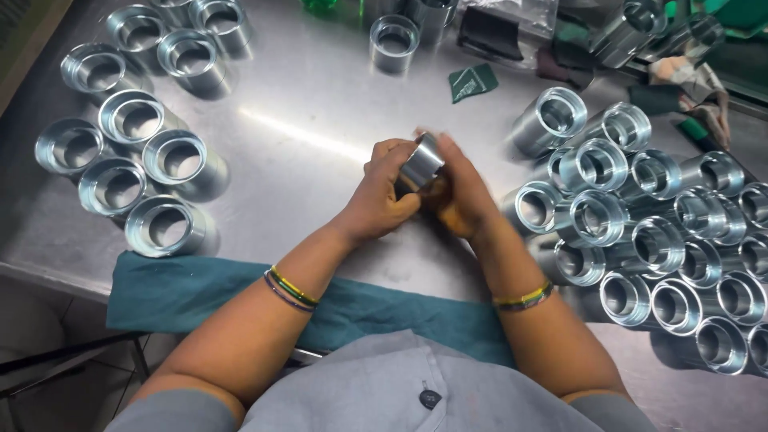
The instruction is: Inspecting and sorting metal rings at a workstation in a fabrication facility.
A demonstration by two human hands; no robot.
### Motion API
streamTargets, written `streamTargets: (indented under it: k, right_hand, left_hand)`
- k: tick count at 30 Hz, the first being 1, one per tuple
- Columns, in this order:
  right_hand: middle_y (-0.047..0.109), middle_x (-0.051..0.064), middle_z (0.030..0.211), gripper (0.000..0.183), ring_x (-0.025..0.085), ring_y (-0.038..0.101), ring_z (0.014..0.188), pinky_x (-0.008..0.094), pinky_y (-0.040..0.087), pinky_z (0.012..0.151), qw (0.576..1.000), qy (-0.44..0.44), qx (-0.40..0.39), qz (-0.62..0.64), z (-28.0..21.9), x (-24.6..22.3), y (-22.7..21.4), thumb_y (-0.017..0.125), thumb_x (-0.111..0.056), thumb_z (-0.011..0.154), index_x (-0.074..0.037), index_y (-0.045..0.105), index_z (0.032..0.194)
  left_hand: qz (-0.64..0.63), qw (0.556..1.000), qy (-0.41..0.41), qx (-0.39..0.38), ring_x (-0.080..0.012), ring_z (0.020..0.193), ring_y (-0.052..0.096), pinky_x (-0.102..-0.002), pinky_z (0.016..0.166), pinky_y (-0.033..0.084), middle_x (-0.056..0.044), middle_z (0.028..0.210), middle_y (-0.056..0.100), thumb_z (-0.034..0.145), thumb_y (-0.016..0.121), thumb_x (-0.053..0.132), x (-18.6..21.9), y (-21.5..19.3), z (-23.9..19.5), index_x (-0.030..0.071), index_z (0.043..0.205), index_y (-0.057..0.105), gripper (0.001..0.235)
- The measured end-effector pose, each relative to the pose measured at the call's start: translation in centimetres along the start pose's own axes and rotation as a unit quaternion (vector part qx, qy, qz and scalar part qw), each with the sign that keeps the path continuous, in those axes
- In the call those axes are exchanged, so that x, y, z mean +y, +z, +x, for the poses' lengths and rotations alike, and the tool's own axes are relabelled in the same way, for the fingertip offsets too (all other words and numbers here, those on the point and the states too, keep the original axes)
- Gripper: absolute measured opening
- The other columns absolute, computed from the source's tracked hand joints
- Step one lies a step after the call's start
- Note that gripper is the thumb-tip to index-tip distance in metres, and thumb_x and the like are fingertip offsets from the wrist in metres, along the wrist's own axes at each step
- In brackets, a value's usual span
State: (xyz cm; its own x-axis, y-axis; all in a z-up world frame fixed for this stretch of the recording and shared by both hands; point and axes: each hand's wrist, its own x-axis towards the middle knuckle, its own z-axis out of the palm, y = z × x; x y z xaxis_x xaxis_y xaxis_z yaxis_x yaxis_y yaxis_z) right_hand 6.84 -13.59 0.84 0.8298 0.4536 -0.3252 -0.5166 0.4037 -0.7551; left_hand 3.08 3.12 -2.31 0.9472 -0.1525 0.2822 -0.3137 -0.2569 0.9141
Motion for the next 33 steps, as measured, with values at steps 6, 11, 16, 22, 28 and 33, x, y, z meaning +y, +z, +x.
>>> streamTargets:
  k: [6, 11, 16, 22, 28, 33]
  right_hand:
    - [0.049, 0.007, 0.125, 0.057, 0.017, 0.060, 0.110, 0.029, 0.056, 0.090, 0.843, -0.370, -0.057, -0.385, -2.4, 0.5, 2.3, 0.072, -0.033, 0.105, -0.008, 0.046, 0.148]
    - [0.063, 0.005, 0.097, 0.042, 0.012, 0.061, 0.075, 0.021, 0.050, 0.063, 0.997, -0.062, 0.039, -0.017, -0.5, 1.1, -0.1, 0.068, -0.031, 0.102, -0.008, 0.056, 0.135]
    - [0.056, 0.005, 0.117, 0.035, 0.014, 0.062, 0.096, 0.026, 0.056, 0.078, 0.815, -0.367, 0.022, -0.447, -1.3, 1.2, 0.0, 0.067, -0.026, 0.101, -0.007, 0.063, 0.130]
    - [0.071, 0.002, 0.103, 0.026, 0.012, 0.063, 0.086, 0.029, 0.055, 0.078, 0.977, -0.029, -0.101, -0.183, -4.7, 2.9, -0.1, 0.069, -0.030, 0.099, -0.009, 0.068, 0.114]
    - [0.071, 0.008, 0.095, 0.015, 0.030, 0.067, 0.091, 0.042, 0.053, 0.079, 0.573, -0.384, 0.063, -0.721, -10.6, 0.2, -0.9, 0.074, -0.010, 0.084, -0.010, 0.070, 0.098]
    - [0.069, 0.016, 0.099, 0.019, 0.038, 0.067, 0.087, 0.046, 0.053, 0.075, 0.584, -0.345, 0.195, -0.708, -11.8, -3.8, -2.6, 0.078, -0.012, 0.088, -0.003, 0.069, 0.102]
  left_hand:
    - [-0.002, 1.000, 0.002, -0.013, -0.0358, 0.132, 0.045, -0.040, 0.111, 0.045, -0.015, 0.145, 0.042, 0.080, 0.068, 0.006, -0.3, -0.2, 0.0, 0.012, 0.141, 0.051, 0.064]
    - [0.039, 0.998, 0.045, -0.005, -0.0350, 0.126, 0.049, -0.042, 0.106, 0.046, -0.017, 0.139, 0.048, 0.077, 0.073, 0.005, 0.5, -0.6, 0.1, 0.009, 0.134, 0.057, 0.060]
    - [-0.175, 0.983, -0.045, -0.007, -0.0242, 0.103, 0.063, -0.037, 0.089, 0.054, -0.014, 0.112, 0.064, 0.083, 0.081, 0.017, -0.3, -0.7, 0.2, 0.003, 0.118, 0.065, 0.041]
    - [-0.559, 0.791, -0.246, 0.046, -0.0210, 0.076, 0.065, -0.034, 0.071, 0.054, -0.013, 0.089, 0.063, 0.100, 0.061, 0.060, -2.3, -1.9, 1.3, 0.001, 0.097, 0.066, 0.059]
    - [0.192, 0.963, 0.033, 0.189, -0.0356, 0.133, 0.041, -0.053, 0.112, 0.033, -0.013, 0.137, 0.055, 0.096, 0.084, 0.032, -5.7, -13.1, -0.1, 0.011, 0.131, 0.059, 0.048]
    - [0.430, 0.831, -0.216, 0.279, -0.0538, 0.141, 0.031, -0.071, 0.111, 0.024, -0.034, 0.152, 0.037, 0.087, 0.075, 0.041, -3.1, -24.5, -4.7, -0.015, 0.153, 0.037, 0.094]
